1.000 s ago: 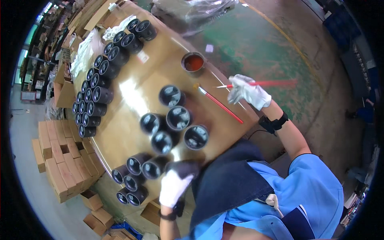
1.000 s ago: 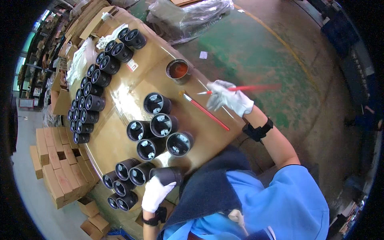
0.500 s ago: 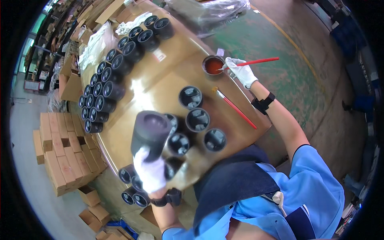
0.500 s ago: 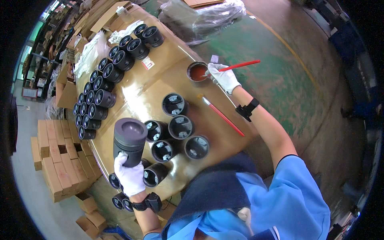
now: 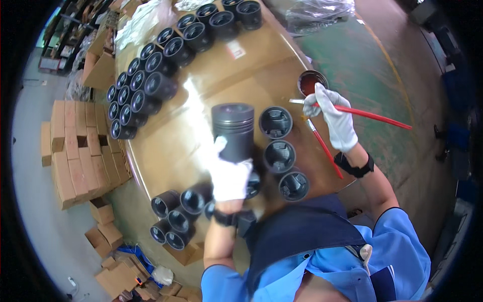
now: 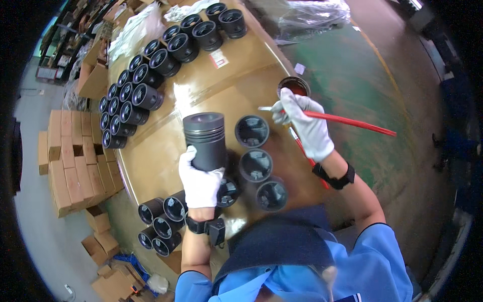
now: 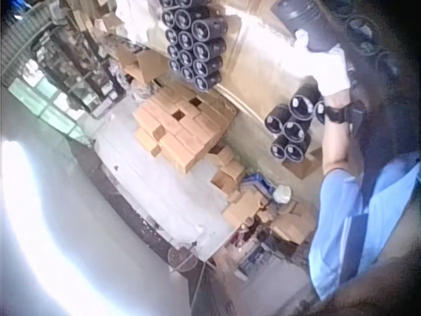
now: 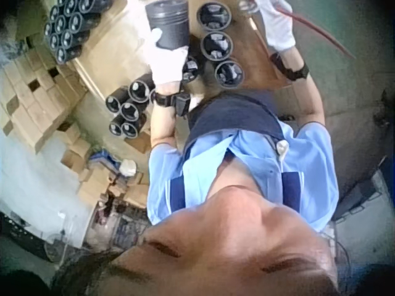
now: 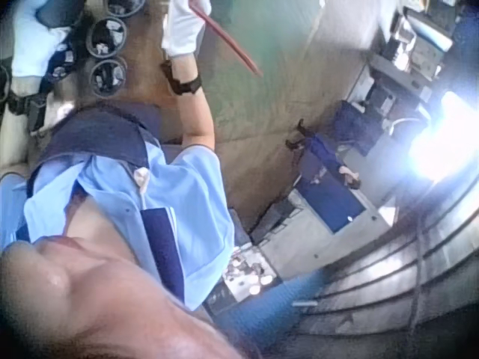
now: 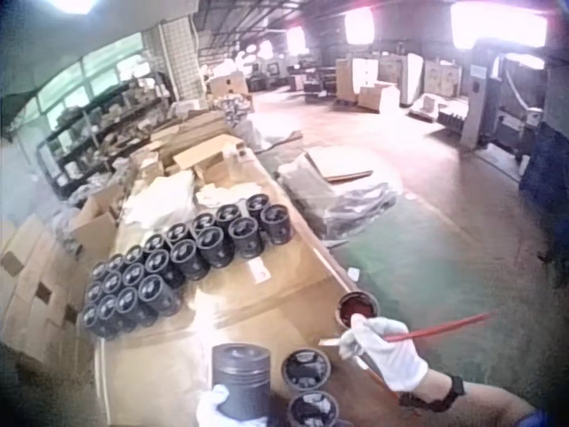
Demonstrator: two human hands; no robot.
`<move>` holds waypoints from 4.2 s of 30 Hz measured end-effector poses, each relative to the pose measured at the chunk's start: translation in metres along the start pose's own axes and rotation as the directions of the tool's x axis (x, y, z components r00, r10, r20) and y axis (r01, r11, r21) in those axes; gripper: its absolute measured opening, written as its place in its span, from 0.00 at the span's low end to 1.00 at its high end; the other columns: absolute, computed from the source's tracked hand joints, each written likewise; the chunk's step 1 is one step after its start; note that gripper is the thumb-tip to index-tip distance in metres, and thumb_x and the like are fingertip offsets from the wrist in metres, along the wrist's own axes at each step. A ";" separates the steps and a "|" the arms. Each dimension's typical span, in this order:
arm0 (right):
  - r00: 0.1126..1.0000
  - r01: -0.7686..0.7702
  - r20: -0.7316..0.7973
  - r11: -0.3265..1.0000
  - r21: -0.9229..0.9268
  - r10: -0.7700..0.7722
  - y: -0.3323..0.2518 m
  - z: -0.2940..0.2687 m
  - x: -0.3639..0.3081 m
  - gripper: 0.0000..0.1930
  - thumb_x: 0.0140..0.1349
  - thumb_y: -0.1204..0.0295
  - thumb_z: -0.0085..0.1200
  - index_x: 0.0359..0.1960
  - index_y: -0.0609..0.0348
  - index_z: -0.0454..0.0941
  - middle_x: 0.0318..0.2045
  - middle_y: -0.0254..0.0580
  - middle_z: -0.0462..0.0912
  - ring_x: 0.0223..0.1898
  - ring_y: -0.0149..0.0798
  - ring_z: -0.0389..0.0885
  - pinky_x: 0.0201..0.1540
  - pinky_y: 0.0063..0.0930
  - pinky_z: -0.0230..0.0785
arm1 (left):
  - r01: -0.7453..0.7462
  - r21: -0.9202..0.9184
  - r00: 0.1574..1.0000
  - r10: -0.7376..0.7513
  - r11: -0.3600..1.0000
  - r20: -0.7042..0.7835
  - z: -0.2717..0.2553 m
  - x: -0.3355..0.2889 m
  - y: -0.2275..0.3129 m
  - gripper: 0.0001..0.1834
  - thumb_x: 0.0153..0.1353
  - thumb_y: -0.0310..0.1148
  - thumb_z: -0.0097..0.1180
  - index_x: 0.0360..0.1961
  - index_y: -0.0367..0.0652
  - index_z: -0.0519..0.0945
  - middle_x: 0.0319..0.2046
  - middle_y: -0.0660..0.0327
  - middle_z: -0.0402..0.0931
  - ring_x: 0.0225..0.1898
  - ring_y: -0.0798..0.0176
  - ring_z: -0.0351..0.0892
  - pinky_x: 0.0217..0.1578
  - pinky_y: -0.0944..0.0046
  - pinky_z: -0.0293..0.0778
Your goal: Painting or coating the tops of engine pistons with a reddish industrial liquid using a brush.
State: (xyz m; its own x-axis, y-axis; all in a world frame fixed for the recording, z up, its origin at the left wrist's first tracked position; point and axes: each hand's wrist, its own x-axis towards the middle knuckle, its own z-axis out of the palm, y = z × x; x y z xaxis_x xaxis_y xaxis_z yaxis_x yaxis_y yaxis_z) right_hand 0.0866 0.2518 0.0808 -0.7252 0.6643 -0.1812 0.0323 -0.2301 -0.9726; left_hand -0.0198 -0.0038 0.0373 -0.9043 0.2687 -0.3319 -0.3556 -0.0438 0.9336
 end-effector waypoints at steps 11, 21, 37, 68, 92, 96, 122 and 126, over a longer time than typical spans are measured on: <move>0.991 -0.123 0.070 0.985 0.124 0.115 0.002 0.046 -0.004 0.17 0.71 0.62 0.57 0.28 0.60 0.85 0.26 0.36 0.88 0.24 0.24 0.81 0.30 0.18 0.71 | 0.369 -0.506 0.927 -0.347 0.780 0.141 0.030 -0.014 0.032 0.15 0.57 0.38 0.52 0.46 0.49 0.77 0.47 0.61 0.81 0.49 0.56 0.82 0.52 0.53 0.78; 0.952 -0.042 0.302 0.997 -0.060 0.058 -0.037 0.056 0.022 0.21 0.72 0.57 0.55 0.22 0.57 0.81 0.20 0.32 0.82 0.22 0.25 0.78 0.27 0.19 0.69 | -0.086 0.334 0.958 -0.014 0.939 0.285 0.006 -0.020 0.076 0.10 0.53 0.26 0.60 0.38 0.35 0.82 0.30 0.63 0.82 0.31 0.70 0.79 0.35 0.70 0.75; 0.898 0.426 0.305 0.804 -0.414 -0.318 0.039 0.028 -0.010 0.09 0.64 0.73 0.60 0.26 0.62 0.82 0.22 0.50 0.81 0.25 0.51 0.80 0.30 0.43 0.69 | -0.655 0.613 0.755 0.351 0.442 0.553 -0.010 0.171 0.086 0.10 0.60 0.30 0.58 0.41 0.37 0.82 0.36 0.55 0.82 0.38 0.57 0.81 0.42 0.59 0.76; 0.944 0.150 -0.073 0.617 -0.773 -0.321 0.092 -0.113 0.065 0.18 0.75 0.61 0.43 0.33 0.56 0.82 0.32 0.38 0.87 0.33 0.41 0.83 0.38 0.35 0.75 | -0.855 0.511 0.487 0.199 -0.089 0.850 0.112 0.018 -0.007 0.22 0.70 0.49 0.54 0.25 0.44 0.80 0.19 0.54 0.73 0.23 0.49 0.77 0.20 0.53 0.70; 0.990 -0.114 -0.063 0.986 0.124 0.123 0.003 0.042 -0.008 0.18 0.71 0.61 0.57 0.27 0.61 0.84 0.24 0.38 0.86 0.25 0.26 0.83 0.31 0.19 0.74 | 0.410 -0.351 0.908 -0.342 0.841 0.242 0.050 0.020 0.005 0.26 0.53 0.35 0.56 0.56 0.45 0.74 0.48 0.58 0.81 0.48 0.54 0.83 0.49 0.54 0.80; 0.988 -0.130 -0.066 0.980 0.153 0.142 0.014 0.023 0.002 0.22 0.72 0.57 0.55 0.26 0.61 0.84 0.22 0.38 0.85 0.21 0.26 0.81 0.28 0.18 0.72 | 0.479 -0.485 0.878 -0.395 0.732 0.271 0.049 0.020 0.006 0.27 0.51 0.36 0.53 0.55 0.45 0.75 0.49 0.57 0.81 0.49 0.52 0.82 0.52 0.52 0.79; 0.879 0.477 0.275 0.713 -0.514 -0.390 0.061 0.017 0.010 0.10 0.66 0.74 0.58 0.24 0.58 0.80 0.18 0.46 0.76 0.22 0.50 0.77 0.26 0.43 0.64 | -0.735 0.674 0.630 0.298 -0.067 0.717 0.057 0.230 0.068 0.14 0.58 0.39 0.57 0.38 0.38 0.83 0.37 0.46 0.83 0.40 0.43 0.83 0.44 0.52 0.79; 0.981 0.191 0.102 0.878 -0.440 -0.162 0.059 0.008 0.015 0.17 0.68 0.73 0.57 0.19 0.61 0.77 0.16 0.43 0.77 0.20 0.44 0.76 0.27 0.38 0.66 | -0.507 0.832 0.798 0.243 -0.225 0.551 0.082 0.288 0.082 0.15 0.59 0.41 0.55 0.35 0.41 0.85 0.39 0.44 0.84 0.41 0.39 0.84 0.44 0.48 0.79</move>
State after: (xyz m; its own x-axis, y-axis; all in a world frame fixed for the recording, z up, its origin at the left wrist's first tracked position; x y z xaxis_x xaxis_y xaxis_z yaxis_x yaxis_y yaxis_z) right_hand 0.0725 0.2427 0.0219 -0.7872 0.6166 -0.0054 0.1924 0.2374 -0.9522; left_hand -0.2901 0.1493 0.0296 -0.6778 0.7344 0.0361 0.7347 0.6747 0.0706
